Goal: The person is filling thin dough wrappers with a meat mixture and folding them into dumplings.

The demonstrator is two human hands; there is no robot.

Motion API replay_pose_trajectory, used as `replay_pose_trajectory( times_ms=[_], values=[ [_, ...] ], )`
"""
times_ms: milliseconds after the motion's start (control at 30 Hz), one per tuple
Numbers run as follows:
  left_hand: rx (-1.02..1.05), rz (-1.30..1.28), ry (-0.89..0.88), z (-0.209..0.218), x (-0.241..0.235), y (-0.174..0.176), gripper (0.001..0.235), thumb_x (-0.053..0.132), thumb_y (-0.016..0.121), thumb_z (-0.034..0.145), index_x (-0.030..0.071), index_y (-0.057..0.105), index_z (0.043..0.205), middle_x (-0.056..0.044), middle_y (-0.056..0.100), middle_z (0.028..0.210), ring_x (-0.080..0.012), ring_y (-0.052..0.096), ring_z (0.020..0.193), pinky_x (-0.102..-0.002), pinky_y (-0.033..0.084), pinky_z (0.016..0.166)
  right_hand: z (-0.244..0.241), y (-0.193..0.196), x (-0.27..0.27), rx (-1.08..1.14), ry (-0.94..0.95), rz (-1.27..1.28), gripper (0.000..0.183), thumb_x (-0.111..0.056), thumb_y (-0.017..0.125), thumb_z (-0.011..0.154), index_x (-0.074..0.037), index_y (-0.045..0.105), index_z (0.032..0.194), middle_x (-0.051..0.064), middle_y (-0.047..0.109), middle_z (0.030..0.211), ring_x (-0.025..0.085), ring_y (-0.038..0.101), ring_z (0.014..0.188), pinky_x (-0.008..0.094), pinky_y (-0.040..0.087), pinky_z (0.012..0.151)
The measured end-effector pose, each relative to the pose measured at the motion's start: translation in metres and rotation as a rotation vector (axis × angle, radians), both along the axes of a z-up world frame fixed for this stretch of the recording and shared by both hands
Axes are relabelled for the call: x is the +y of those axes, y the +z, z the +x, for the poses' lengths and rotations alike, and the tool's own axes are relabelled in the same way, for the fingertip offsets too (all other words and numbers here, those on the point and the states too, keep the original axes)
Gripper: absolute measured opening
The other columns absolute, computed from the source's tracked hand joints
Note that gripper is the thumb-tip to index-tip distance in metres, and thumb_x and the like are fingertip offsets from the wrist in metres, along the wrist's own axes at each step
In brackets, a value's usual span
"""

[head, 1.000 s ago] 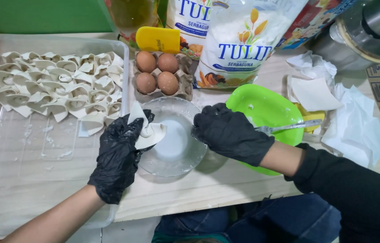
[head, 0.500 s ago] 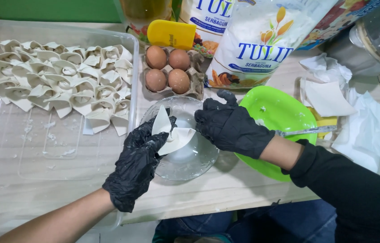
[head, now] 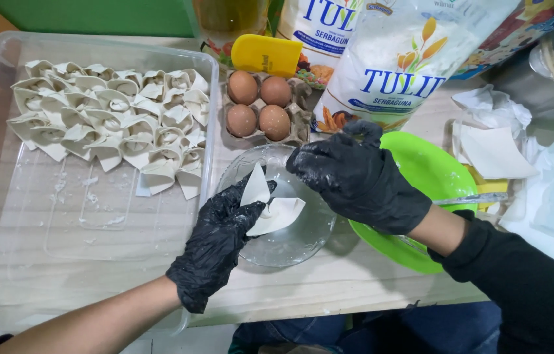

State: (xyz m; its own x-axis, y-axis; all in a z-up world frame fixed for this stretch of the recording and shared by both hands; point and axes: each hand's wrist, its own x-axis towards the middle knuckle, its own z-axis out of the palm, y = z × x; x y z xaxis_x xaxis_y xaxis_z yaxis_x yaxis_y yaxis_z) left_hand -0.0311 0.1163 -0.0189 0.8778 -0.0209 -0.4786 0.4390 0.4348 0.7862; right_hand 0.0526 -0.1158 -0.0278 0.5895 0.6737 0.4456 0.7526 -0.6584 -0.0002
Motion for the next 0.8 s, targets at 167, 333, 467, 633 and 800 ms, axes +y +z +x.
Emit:
replay_pose_trajectory(
  times_ms=[167,333,467,633,800],
  values=[
    [-0.13,0.05,-0.146,-0.005,0.002,0.002,0.062,0.014,0.067,0.086,0.015,0.057,0.148,-0.007,0.067,0.146,-0.0199,0.064,0.132,-0.035,0.057,0.106,-0.005,0.003,0.008,-0.077,0.252,0.075,0.032,-0.023,0.059,0.105,-0.048,0.073,0.115,-0.015,0.075,0.121,0.014,0.07,0.094,0.049,0.038,0.097],
    [-0.176,0.103,-0.243,-0.006,0.007,-0.009,0.062,0.018,0.067,0.088,0.013,0.056,0.148,-0.006,0.064,0.149,-0.0168,0.059,0.136,-0.032,0.049,0.111,-0.003,0.011,0.018,-0.167,0.261,0.112,0.014,-0.029,0.07,0.103,-0.037,0.079,0.109,-0.01,0.078,0.102,0.019,0.065,0.076,0.044,0.041,0.077],
    [-0.062,0.203,-0.26,-0.007,0.006,0.002,0.062,0.021,0.067,0.087,0.023,0.058,0.149,-0.002,0.069,0.145,-0.0098,0.065,0.118,-0.022,0.058,0.071,-0.002,0.018,0.019,-0.154,0.279,0.138,0.019,-0.022,0.065,0.104,-0.031,0.08,0.109,-0.008,0.078,0.105,0.022,0.062,0.074,0.045,0.034,0.065],
    [-0.102,0.133,-0.249,-0.007,0.008,-0.013,0.061,0.02,0.068,0.086,0.017,0.06,0.146,-0.006,0.069,0.142,-0.0157,0.062,0.128,-0.03,0.052,0.098,-0.007,0.017,0.016,-0.062,0.349,0.056,0.025,-0.039,0.061,0.104,-0.022,0.079,0.098,0.001,0.061,0.073,0.025,0.053,0.059,0.044,0.033,0.059],
    [-0.102,0.294,-0.36,-0.007,0.007,-0.006,0.061,0.026,0.067,0.088,0.026,0.057,0.149,0.002,0.065,0.148,-0.0014,0.055,0.069,-0.019,0.044,0.044,0.002,0.019,0.014,-0.2,0.357,0.106,0.023,-0.021,0.059,0.105,-0.033,0.077,0.114,-0.004,0.078,0.103,0.021,0.065,0.074,0.042,0.037,0.062]
  ],
)
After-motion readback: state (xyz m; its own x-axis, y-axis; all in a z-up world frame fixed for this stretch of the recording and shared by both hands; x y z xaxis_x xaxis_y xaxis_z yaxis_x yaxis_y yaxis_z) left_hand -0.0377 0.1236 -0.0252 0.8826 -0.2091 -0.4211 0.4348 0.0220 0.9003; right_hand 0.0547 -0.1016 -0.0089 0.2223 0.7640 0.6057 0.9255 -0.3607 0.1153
